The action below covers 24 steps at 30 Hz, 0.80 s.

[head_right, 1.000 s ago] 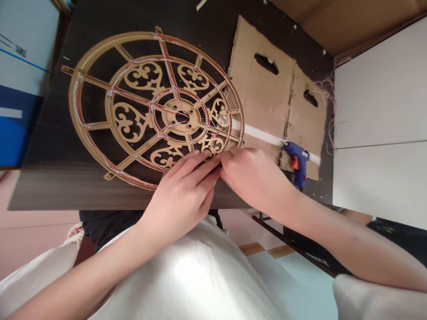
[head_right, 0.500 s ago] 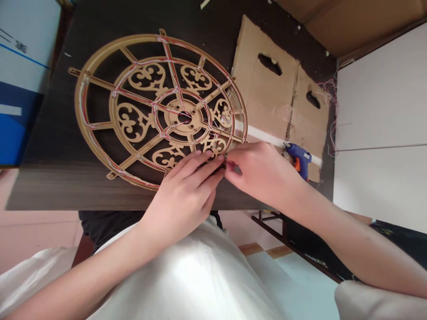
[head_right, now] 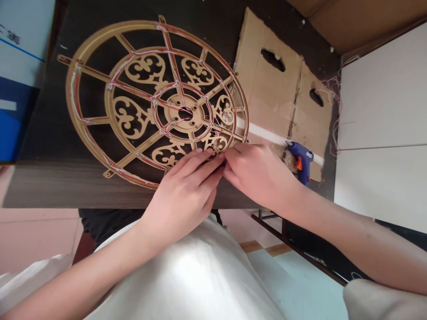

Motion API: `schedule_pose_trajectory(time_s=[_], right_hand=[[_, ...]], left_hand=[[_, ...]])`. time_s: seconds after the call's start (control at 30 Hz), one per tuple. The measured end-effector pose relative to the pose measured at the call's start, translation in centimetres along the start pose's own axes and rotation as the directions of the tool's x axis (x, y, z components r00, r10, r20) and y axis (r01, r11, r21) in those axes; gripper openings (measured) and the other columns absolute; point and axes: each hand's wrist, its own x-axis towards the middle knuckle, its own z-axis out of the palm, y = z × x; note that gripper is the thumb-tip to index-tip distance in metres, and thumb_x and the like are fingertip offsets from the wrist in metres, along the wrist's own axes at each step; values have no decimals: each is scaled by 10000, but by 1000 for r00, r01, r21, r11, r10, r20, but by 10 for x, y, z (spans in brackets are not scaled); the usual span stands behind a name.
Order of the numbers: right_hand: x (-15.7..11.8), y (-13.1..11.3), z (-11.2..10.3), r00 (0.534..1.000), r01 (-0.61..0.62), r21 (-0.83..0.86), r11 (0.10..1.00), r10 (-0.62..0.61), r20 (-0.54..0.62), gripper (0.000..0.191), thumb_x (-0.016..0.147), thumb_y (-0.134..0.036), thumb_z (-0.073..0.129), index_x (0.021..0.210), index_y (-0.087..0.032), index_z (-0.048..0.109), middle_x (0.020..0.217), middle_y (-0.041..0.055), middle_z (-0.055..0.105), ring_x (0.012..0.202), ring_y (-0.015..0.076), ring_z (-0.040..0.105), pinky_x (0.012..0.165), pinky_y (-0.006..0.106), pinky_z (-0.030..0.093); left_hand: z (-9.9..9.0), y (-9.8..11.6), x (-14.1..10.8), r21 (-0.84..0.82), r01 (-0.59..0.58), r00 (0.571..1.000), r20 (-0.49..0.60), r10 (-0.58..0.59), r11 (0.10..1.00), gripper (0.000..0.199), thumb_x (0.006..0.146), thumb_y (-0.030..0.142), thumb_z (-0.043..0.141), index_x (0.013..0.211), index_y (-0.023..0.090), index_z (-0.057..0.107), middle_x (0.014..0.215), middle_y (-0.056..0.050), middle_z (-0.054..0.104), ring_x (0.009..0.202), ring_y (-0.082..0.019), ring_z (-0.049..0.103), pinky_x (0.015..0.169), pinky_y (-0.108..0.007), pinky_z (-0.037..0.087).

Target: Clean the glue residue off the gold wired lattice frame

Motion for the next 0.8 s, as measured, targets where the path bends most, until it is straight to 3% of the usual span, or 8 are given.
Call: schedule_pose_trajectory(time_s=[0.37, 0.8], right_hand=[[-9, 2, 7, 987, -105, 109, 988, 117, -106, 228, 896, -108, 535, 711, -223, 602, 644, -1, 638, 575, 159, 600, 573, 305, 442], [-1, 2, -7, 976, -218, 206, 954, 215, 35, 190, 829, -124, 612, 668, -211, 662, 612, -26, 658, 567, 142, 617, 613, 272, 478]], left_hand=[[-2, 1, 0, -7, -5, 1000, 4, 5, 1000, 346, 954, 84, 599, 1259, -1, 739, 1360, -169, 725, 1298, -301, 642, 1224, -441, 487], [-2, -1, 0, 5, -14, 1000, 17, 14, 1000, 347, 966, 105, 601, 1271, 4, 734, 1378, -180, 714, 1307, -309, 635, 1218, -462, 507]])
